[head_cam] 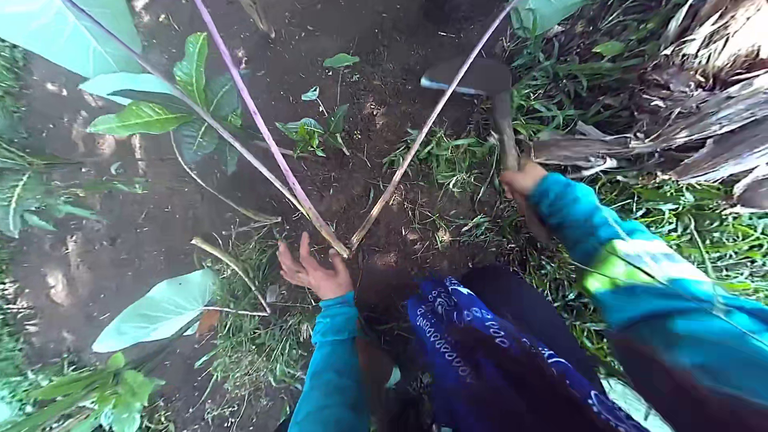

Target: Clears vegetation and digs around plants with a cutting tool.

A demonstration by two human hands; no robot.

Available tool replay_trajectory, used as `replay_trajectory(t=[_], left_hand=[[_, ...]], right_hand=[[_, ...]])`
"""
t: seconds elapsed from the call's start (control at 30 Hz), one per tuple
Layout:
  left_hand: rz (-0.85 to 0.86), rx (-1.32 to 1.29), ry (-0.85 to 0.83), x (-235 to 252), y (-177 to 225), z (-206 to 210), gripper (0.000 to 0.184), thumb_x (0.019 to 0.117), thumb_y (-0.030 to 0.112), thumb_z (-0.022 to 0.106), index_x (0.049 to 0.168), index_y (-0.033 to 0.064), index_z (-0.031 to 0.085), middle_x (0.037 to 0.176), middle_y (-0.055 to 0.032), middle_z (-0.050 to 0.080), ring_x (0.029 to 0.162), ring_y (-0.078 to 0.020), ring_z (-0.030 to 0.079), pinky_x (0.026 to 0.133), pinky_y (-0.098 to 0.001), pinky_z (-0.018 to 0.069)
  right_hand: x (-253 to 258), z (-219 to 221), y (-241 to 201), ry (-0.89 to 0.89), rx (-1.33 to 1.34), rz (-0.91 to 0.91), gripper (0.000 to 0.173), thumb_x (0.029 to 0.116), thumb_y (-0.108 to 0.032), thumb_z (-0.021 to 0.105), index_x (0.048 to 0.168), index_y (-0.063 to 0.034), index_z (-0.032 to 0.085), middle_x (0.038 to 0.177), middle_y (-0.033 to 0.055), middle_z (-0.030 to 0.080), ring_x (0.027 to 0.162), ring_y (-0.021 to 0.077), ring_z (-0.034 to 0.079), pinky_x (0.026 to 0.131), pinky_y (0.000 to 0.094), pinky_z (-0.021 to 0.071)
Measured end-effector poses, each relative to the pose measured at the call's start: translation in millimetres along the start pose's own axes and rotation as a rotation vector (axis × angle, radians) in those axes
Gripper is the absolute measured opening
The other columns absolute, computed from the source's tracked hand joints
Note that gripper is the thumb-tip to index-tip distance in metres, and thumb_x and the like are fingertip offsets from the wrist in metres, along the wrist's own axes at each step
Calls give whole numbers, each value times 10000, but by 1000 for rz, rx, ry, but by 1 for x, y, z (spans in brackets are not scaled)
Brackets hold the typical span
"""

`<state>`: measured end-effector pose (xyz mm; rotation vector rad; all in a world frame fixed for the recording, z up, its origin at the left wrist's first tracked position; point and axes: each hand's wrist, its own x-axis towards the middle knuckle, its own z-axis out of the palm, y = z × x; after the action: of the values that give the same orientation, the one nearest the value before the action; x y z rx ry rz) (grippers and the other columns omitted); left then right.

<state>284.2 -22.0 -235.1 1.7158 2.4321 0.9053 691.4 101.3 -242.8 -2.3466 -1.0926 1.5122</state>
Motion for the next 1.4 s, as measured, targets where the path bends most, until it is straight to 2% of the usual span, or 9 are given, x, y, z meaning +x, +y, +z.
replay_trajectory(t=[0.07,0.13,0.27,0.47,0.67,0.9,1.03,1.27,1.4], left_hand=[[13,-7,-9,1,4,2,620,864,281,636,1410,-2,560,1608,-346,275,1497,-555,220,1190,-691,128],[25,-3,-5,6,5,-2,625,868,295,634,1411,-5,556,1605,-349,279,1499,-555,211,1190,-691,121],[59,11,60,14,4,-9,638,878,342,620,1413,1,552,1591,-361,299,1493,-553,233,1187,-680,126],[71,-5,77,16,8,-10,653,874,327,626,1420,-19,538,1589,-361,297,1492,-543,231,1198,-647,142],[72,37,96,24,-4,-22,640,869,335,631,1408,-1,550,1598,-359,282,1479,-553,251,1179,-664,166],[222,-221,-359,-47,48,14,229,840,74,645,1019,-64,677,1227,-310,614,1171,-490,587,1001,-600,475],[100,-194,-897,-50,63,46,382,910,-28,593,1290,-32,636,1478,-250,520,1361,-423,510,1124,-561,426],[-192,52,-790,14,83,104,656,1018,109,532,1605,-5,262,1698,-244,135,1576,-393,159,1269,-508,200],[-498,294,-646,40,67,141,683,1052,371,520,1634,122,262,1704,-236,109,1569,-451,105,1230,-621,159]], right_hand=[[5,23,5,-10,-43,-110,473,1021,-142,581,1412,90,449,1018,265,641,787,320,659,747,517,565],[-6,73,87,282,-32,-536,441,925,-147,649,1172,203,547,719,300,592,481,270,557,399,429,465],[-66,20,57,-187,-150,151,512,1035,-115,590,1474,48,383,1065,282,620,796,340,636,782,517,543],[13,30,-2,-39,14,25,484,1010,-136,587,1420,74,438,1024,250,635,773,316,651,750,510,564],[-96,29,111,-266,-279,171,596,989,-107,644,1495,64,380,1221,371,603,1034,495,652,911,649,509],[-42,31,44,-50,39,20,534,987,-93,600,1460,51,398,978,282,618,695,328,611,667,526,540],[-20,72,40,-68,-143,-15,534,979,-127,642,1439,57,442,1075,346,642,839,462,676,753,640,558],[-112,34,170,-149,-462,159,558,1032,-163,610,1517,20,402,1292,385,601,1213,555,594,1020,693,446],[-153,41,89,-301,-410,577,463,1122,-95,352,1565,37,327,1626,201,366,1487,247,384,1208,334,285]])
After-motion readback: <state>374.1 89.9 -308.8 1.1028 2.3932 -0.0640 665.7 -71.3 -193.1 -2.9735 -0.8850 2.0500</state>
